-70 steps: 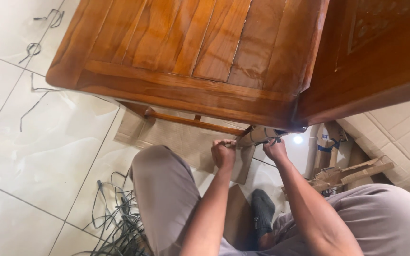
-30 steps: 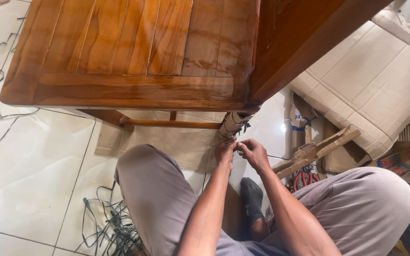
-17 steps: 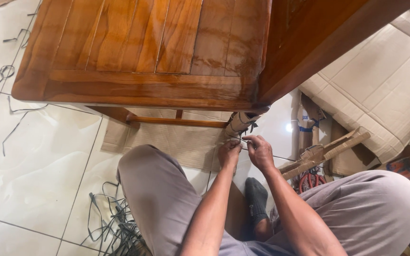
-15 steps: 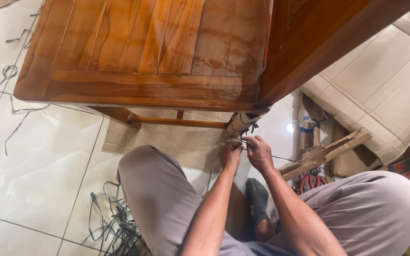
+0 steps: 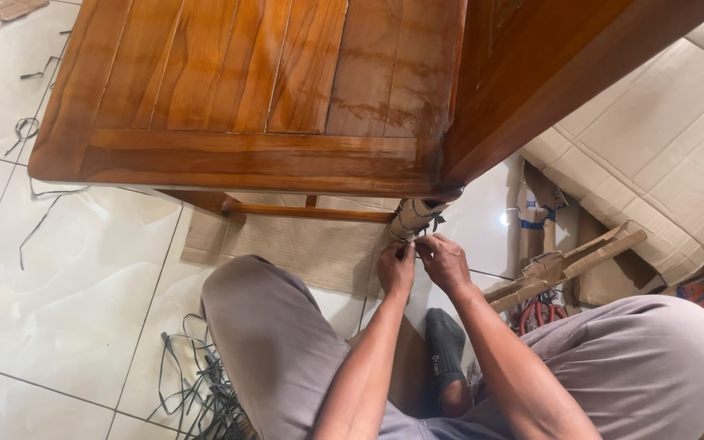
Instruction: Wrapping a wooden chair leg with cardboard and securing it with plastic ties
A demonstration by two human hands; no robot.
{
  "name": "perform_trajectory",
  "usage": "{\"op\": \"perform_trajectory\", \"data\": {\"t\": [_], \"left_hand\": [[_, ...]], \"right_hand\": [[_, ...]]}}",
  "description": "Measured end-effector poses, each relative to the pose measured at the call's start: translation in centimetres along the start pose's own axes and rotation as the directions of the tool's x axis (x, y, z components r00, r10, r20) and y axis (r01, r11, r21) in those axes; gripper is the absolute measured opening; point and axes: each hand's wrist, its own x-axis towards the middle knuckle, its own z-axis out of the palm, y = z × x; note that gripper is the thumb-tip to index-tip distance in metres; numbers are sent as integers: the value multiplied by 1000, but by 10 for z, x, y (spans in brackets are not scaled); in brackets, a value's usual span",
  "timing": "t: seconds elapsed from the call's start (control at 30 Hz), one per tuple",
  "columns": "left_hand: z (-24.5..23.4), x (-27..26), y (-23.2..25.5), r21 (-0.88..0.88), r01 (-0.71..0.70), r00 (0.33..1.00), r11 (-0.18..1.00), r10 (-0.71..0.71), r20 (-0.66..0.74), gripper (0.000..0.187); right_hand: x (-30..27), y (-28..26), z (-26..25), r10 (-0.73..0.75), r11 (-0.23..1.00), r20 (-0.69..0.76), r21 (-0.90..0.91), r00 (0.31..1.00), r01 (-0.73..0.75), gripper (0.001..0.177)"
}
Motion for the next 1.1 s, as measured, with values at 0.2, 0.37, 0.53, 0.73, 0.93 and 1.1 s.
{"op": "perform_trajectory", "data": {"t": [0.2, 0.37, 0.53, 0.73, 0.93, 1.1], "left_hand": [[-9, 1, 16, -485, 458, 889, 745, -375, 262, 25], [-1, 5, 4, -644, 572, 817, 508, -425, 390, 16], [-8, 4, 12, -645, 612, 788, 457, -414, 455, 18], [-9, 2, 3, -593, 627, 779, 505, -425, 461, 15], [3, 8, -12, -456, 376, 924, 806, -287, 253, 12], [-10, 4, 8, 9, 121, 991, 993, -121, 64, 11]], "right_hand": [[0, 4, 10, 4, 999, -28, 42, 1000, -3, 10], [1, 1, 12, 61, 996, -3, 61, 998, -60, 11], [9, 4, 18, 268, 950, 92, 139, 959, -279, 17], [14, 7, 23, 398, 897, 133, 153, 908, -416, 19], [10, -4, 11, 236, 960, 157, 117, 959, -256, 20], [8, -6, 7, 179, 971, 183, 125, 967, -203, 21]]}}
